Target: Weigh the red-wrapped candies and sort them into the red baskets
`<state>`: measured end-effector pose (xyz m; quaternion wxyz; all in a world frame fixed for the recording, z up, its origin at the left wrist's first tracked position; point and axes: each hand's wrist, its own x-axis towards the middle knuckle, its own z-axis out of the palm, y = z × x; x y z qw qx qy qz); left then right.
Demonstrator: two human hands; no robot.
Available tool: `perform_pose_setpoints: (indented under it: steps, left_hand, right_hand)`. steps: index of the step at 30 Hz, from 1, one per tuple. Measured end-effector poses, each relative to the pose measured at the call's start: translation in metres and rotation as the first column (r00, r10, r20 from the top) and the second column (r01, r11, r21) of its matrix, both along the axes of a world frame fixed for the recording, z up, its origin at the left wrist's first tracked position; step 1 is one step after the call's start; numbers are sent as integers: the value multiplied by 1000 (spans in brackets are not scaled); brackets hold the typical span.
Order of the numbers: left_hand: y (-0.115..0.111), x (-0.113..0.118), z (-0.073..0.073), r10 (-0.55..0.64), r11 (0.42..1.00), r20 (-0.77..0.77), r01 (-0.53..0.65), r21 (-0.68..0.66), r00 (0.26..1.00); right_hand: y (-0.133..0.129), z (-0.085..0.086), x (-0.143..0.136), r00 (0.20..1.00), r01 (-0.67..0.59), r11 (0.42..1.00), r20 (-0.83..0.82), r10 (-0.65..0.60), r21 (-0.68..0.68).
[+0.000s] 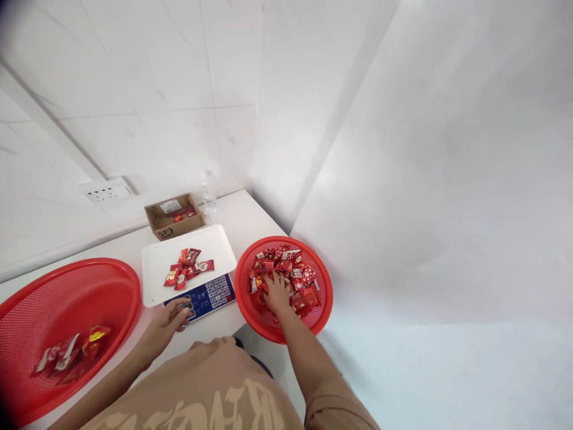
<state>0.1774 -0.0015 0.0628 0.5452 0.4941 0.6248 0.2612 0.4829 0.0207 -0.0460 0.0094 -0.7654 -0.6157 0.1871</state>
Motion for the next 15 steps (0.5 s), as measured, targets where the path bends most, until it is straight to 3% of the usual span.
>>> perform_pose_setpoints:
  steps: [3, 5, 7, 11, 13, 15]
  left_hand:
    - [-1, 4, 1, -17, 1000, -3, 17, -7, 1000]
    - [-2, 5, 1, -34, 999, -5, 34, -5, 999]
    - [-2, 5, 3, -44, 999, -3, 44, -2, 999]
    - [1, 4, 7, -34, 999, 1, 34, -19, 999]
    - [3, 5, 8, -26, 999, 5, 26, -32, 1000]
    - [2, 5, 9, -18, 999, 11, 18, -34, 1000]
  right_hand:
    - [-5, 0, 11, 997, -12, 999, -69, 15, 48]
    - [-4, 1, 20, 963, 97, 989, -263, -64, 114]
    - [-2, 4, 27, 875, 257, 954, -457, -162, 153]
    - [1, 9, 37, 762, 468, 864, -580, -288, 185]
    - [-1, 11, 39, 654, 581, 800, -673, -346, 154]
    - [-2, 14, 41, 472, 691, 721, -789, -393, 54]
